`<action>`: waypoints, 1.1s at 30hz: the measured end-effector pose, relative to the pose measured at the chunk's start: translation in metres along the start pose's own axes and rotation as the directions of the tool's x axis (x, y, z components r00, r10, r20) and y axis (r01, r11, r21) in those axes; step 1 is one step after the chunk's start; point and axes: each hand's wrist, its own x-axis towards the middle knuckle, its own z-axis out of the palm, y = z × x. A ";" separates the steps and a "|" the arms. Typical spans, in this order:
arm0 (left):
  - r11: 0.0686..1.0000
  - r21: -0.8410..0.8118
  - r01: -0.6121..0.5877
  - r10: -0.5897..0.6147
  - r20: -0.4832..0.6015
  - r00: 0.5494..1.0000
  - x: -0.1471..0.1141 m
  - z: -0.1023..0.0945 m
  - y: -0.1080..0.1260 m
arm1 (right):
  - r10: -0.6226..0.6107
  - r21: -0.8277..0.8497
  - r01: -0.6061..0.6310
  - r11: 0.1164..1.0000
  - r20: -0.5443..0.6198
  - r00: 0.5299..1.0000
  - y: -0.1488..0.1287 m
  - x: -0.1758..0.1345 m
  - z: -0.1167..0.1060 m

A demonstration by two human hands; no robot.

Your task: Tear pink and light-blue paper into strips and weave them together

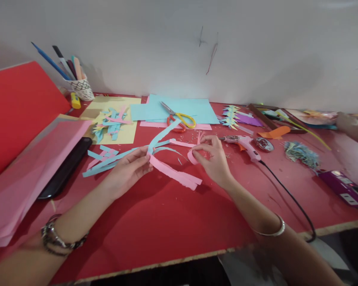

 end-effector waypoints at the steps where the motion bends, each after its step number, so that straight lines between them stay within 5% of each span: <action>1: 1.000 -0.001 -0.012 0.012 -0.001 1.000 0.000 0.000 0.000 | -0.015 -0.024 0.015 1.000 -0.021 1.000 -0.001 0.000 -0.001; 7: 0.998 0.015 -0.061 0.061 0.035 0.998 -0.001 0.000 0.001 | -0.020 0.007 0.020 1.000 0.016 1.000 -0.005 0.000 -0.003; 18: 0.990 0.126 -0.062 0.056 0.050 0.997 -0.003 -0.001 0.001 | 0.186 0.175 -0.203 0.963 0.113 0.976 0.001 0.003 -0.001; 24: 0.968 0.225 -0.114 0.101 0.072 0.992 -0.002 -0.003 -0.001 | 0.358 0.550 -0.456 0.700 0.282 0.890 0.002 0.008 -0.003; 33: 0.963 0.256 -0.085 0.060 0.104 0.993 -0.003 -0.003 -0.002 | 0.441 0.738 -0.501 0.453 0.304 0.845 0.000 0.008 -0.005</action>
